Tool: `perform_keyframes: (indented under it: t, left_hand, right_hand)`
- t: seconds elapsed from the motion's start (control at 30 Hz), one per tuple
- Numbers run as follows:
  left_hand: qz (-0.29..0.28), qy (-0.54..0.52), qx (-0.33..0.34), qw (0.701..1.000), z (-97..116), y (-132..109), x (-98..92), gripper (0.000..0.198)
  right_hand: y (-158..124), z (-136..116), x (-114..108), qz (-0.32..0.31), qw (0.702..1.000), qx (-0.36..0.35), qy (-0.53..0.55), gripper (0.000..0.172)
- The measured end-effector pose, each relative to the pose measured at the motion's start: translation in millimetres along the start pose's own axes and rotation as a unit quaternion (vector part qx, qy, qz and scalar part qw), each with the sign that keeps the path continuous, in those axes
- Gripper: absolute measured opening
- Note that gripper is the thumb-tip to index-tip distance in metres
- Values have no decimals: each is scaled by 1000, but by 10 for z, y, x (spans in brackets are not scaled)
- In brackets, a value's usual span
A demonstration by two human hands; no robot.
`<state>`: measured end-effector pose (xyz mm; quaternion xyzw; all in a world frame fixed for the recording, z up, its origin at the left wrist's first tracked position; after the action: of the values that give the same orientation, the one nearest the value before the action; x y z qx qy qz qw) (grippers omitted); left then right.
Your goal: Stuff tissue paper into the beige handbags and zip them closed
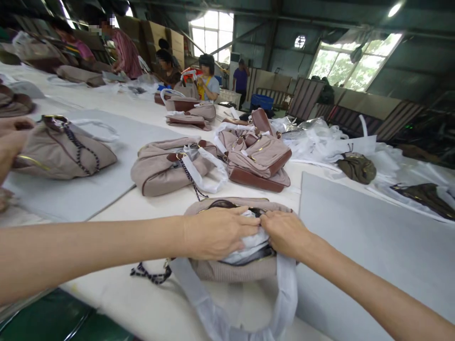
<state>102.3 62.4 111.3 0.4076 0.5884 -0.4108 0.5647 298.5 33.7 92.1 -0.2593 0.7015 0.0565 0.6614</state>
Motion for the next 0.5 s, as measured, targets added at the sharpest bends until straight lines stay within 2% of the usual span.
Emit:
perform_keyframes:
  t: [0.07,0.1,0.13,0.2,0.27,0.33,0.37,0.43,0.5]
  left_hand:
    - [-33,-9,1,999,-28,43,235,48]
    - [-57,-12,-17,998,-52,70,328,52]
    - [-76,-13,-42,996,-76,98,394,56]
    - [-94,-11,-67,993,-104,145,443,61]
    - [-88,-20,-65,994,-117,168,397,63]
    - [-68,-49,-66,994,-141,173,296,61]
    - [-57,-64,-80,993,-164,175,240,58]
    - [-48,-81,-132,987,-230,186,145,52]
    - [-64,-79,-184,978,-301,214,95,49]
  right_hand:
    - [-61,50,0,45,998,-26,35,22]
    - [-118,61,-4,88,993,-50,60,22]
    - [-196,63,-5,146,982,-75,90,23]
    - [-407,55,46,281,943,-99,151,29]
    - [-665,49,234,409,888,-42,208,31]
    - [-907,41,597,494,821,86,274,27]
    - [-998,24,825,515,783,150,315,28]
    - [-1070,-41,1295,462,727,267,432,35]
    - [-985,-142,1611,381,709,244,540,51]
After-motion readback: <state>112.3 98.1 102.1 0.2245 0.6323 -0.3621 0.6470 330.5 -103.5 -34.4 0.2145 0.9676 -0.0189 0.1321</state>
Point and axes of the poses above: each hand's wrist, its own y-axis towards the middle knuckle, its own x-axis out of the palm, z = x × y, the point moved 1 cm from there along y, towards the middle knuckle, and after that the axes turned 10 degrees about y, right-handed, at the moved point
